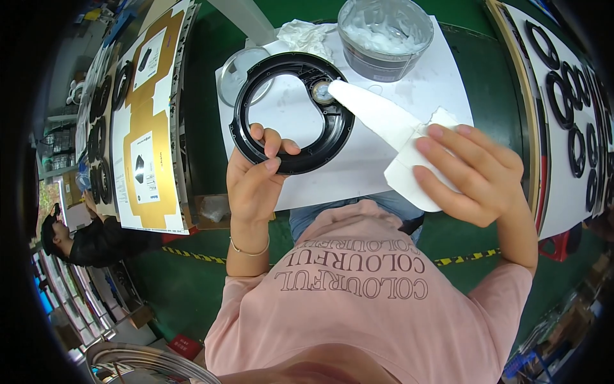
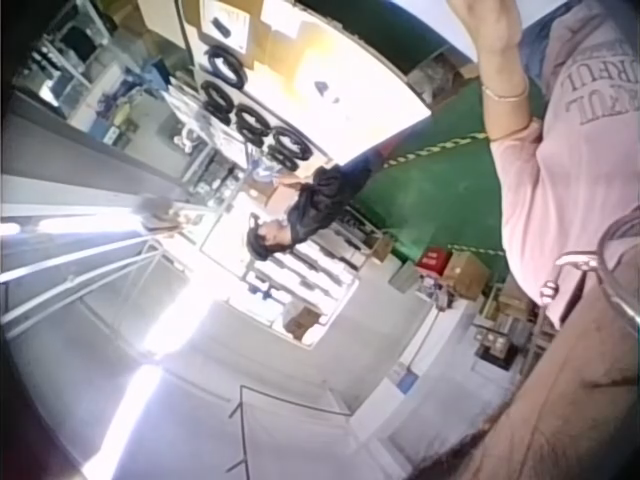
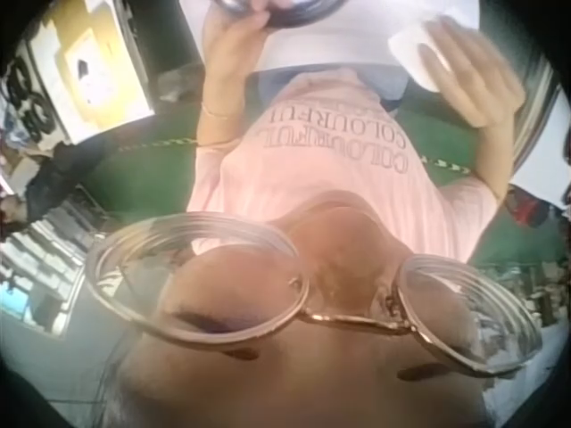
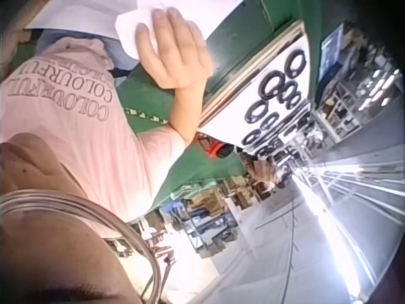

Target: Applying a white substance, likely lubricant or sealant, to black ring-shaped components using a spatula.

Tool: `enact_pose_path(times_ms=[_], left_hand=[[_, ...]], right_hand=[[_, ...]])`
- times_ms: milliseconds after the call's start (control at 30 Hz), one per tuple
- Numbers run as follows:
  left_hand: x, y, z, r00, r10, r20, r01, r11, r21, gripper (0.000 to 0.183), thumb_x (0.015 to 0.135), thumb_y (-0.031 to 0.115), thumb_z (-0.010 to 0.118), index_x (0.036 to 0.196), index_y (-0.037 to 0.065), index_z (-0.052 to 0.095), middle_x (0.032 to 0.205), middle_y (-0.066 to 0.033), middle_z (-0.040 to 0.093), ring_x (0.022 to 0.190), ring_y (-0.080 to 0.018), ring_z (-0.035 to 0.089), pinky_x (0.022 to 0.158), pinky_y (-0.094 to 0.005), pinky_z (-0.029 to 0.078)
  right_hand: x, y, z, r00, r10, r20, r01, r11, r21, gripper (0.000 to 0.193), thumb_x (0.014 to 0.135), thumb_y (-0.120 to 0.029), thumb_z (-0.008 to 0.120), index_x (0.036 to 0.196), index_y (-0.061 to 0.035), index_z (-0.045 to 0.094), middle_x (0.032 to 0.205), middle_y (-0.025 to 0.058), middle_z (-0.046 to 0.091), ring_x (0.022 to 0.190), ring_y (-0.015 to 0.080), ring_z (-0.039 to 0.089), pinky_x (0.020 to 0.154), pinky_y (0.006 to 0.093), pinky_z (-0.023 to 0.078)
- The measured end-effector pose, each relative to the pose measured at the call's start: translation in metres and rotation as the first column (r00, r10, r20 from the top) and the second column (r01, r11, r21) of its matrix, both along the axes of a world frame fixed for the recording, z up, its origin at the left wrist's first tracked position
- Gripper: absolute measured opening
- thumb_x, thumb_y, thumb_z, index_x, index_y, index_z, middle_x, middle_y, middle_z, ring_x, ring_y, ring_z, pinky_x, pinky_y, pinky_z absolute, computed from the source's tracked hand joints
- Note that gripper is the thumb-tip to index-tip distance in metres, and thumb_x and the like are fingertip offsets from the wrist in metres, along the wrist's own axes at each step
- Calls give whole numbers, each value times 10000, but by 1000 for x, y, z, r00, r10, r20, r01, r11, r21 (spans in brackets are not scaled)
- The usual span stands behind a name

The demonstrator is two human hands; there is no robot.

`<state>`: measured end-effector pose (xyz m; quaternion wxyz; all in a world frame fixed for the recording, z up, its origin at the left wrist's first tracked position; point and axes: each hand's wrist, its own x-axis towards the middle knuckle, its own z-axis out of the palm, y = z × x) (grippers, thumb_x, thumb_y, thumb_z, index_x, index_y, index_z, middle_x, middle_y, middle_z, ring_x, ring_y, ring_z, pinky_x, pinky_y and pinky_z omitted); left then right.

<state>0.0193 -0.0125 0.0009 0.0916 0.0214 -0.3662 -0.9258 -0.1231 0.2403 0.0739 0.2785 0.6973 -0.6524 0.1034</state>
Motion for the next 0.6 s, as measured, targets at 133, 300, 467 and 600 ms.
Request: enact_pose_path(times_ms=[133, 300, 467, 600], left_hand=[[-1, 1, 0, 1000, 1, 1, -1, 1000, -14, 384, 742, -130, 420, 1045, 102, 379, 866, -43, 458, 992, -265, 539, 839, -369, 431], [0, 2, 2, 1000, 15, -7, -16, 996, -85, 394, 732, -144, 415, 1044, 94, 371, 859, -48, 457, 978, -268, 544, 842, -359, 415], [1, 3, 1, 999, 36, -4, -36, 993, -114, 395, 728, -151, 410, 1043, 83, 363, 855, -53, 456, 966, -266, 549, 846, -358, 408], [0, 3, 0, 998, 37, -42, -45, 978, -205, 385, 737, -154, 418, 1038, 78, 363, 863, -56, 460, 968, -264, 550, 845, -352, 403]], right_hand=[[-7, 3, 0, 949, -6, 317, 33, 996, -79, 206, 745, -58, 565, 946, -39, 523, 952, 177, 619, 856, 320, 619, 731, 405, 503], [-14, -2, -12, 848, 35, 529, 114, 962, -247, 198, 705, 32, 554, 901, 9, 574, 883, 185, 636, 768, 313, 640, 638, 315, 506], [-9, -4, -11, 880, 12, 475, 92, 976, -196, 213, 687, 75, 527, 884, 20, 587, 856, 181, 641, 765, 290, 645, 623, 299, 501], [-10, -5, -8, 833, -15, 553, 133, 976, -174, 182, 733, 93, 511, 905, 38, 531, 844, 209, 634, 764, 329, 641, 650, 341, 511]])
